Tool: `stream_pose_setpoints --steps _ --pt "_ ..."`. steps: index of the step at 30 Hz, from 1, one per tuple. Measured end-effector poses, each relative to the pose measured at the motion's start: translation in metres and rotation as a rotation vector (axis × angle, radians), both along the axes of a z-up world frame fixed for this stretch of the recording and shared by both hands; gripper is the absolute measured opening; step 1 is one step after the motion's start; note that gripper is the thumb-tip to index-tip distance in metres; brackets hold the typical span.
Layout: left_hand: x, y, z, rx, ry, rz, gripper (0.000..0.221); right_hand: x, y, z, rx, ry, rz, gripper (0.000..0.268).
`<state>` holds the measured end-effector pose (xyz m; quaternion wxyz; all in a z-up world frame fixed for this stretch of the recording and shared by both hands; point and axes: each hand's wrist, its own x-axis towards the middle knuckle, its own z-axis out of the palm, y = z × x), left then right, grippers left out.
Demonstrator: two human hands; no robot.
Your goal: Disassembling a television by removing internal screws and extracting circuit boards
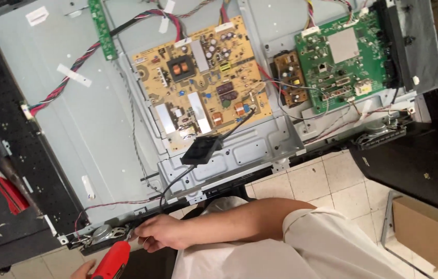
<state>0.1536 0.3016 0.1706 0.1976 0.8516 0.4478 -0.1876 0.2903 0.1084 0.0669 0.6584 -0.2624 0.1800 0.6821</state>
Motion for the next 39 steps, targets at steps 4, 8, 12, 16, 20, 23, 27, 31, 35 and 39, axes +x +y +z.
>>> stream_pose_setpoints --steps 4,8,12,16,20,23,27,31,35,39 --pt "0.004 0.037 -0.012 -0.013 0.172 -0.054 0.095 -0.004 0.002 -0.004 -0.015 -0.002 0.009 0.024" --pt "0.006 0.066 -0.019 -0.021 0.334 -0.082 0.113 -0.003 0.002 -0.004 0.006 -0.001 0.019 0.025" --pt "0.014 0.032 0.01 -0.031 0.457 -0.098 0.126 -0.002 0.001 -0.002 -0.04 0.031 0.012 0.021" --pt "0.028 -0.004 0.04 0.016 0.158 -0.054 0.097 0.009 -0.006 0.012 0.003 -0.008 0.029 0.026" --pt "0.038 -0.023 0.061 0.059 0.092 -0.039 0.083 0.005 -0.004 0.002 0.023 0.008 0.027 0.025" --pt "0.119 -0.076 0.149 0.191 0.626 -0.158 0.077 -0.011 -0.004 -0.023 0.043 0.031 0.036 0.039" --pt "0.147 -0.08 0.187 0.058 0.49 -0.201 0.061 -0.003 -0.018 -0.012 0.04 -0.048 0.093 0.042" --pt "0.163 -0.084 0.201 -0.08 0.486 -0.182 0.055 0.008 -0.02 0.005 -0.197 0.015 0.134 0.03" --pt "0.163 -0.085 0.198 -0.09 0.472 -0.213 0.053 0.019 -0.025 0.018 -0.166 -0.014 0.127 0.028" --pt "0.164 -0.086 0.201 -0.099 0.471 -0.193 0.052 0.028 -0.024 0.032 -0.185 -0.031 0.161 0.029"
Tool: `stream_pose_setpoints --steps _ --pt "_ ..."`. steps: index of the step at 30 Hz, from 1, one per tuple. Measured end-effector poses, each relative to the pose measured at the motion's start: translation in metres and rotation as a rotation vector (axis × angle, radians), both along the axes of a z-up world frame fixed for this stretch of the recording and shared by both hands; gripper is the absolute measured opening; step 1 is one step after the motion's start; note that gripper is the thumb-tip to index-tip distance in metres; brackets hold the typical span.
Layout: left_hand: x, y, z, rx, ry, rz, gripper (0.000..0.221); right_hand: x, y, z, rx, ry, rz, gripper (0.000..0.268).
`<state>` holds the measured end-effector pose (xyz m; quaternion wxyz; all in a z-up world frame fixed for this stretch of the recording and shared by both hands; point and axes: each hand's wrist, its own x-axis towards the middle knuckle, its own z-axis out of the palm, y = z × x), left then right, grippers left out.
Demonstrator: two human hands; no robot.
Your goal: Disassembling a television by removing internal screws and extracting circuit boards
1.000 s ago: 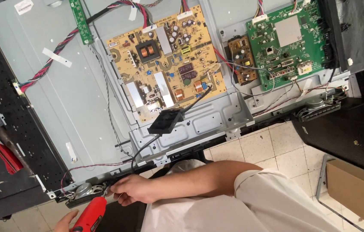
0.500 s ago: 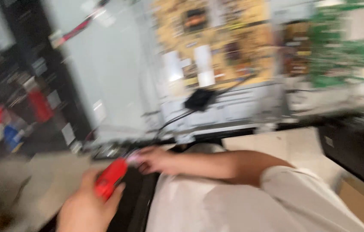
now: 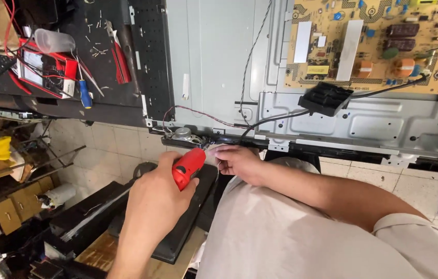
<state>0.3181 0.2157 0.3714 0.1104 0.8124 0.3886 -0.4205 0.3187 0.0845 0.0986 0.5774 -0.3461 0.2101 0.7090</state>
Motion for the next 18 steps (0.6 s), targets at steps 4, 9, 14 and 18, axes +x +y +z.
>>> stream_pose_setpoints --steps 4,9,14,18 --pt "-0.005 -0.003 -0.007 0.084 0.036 -0.029 0.073 -0.001 0.0 -0.003 0.027 0.012 -0.016 0.029" --pt "-0.02 -0.003 -0.019 0.286 0.038 -0.188 0.097 -0.001 -0.002 -0.006 0.056 0.016 -0.019 0.03" --pt "-0.021 -0.003 -0.019 0.263 0.057 -0.172 0.084 -0.011 0.0 -0.016 0.016 0.029 -0.062 0.026" --pt "-0.021 0.002 -0.021 0.263 0.036 -0.142 0.083 -0.006 0.001 -0.009 -0.01 0.024 -0.023 0.024"
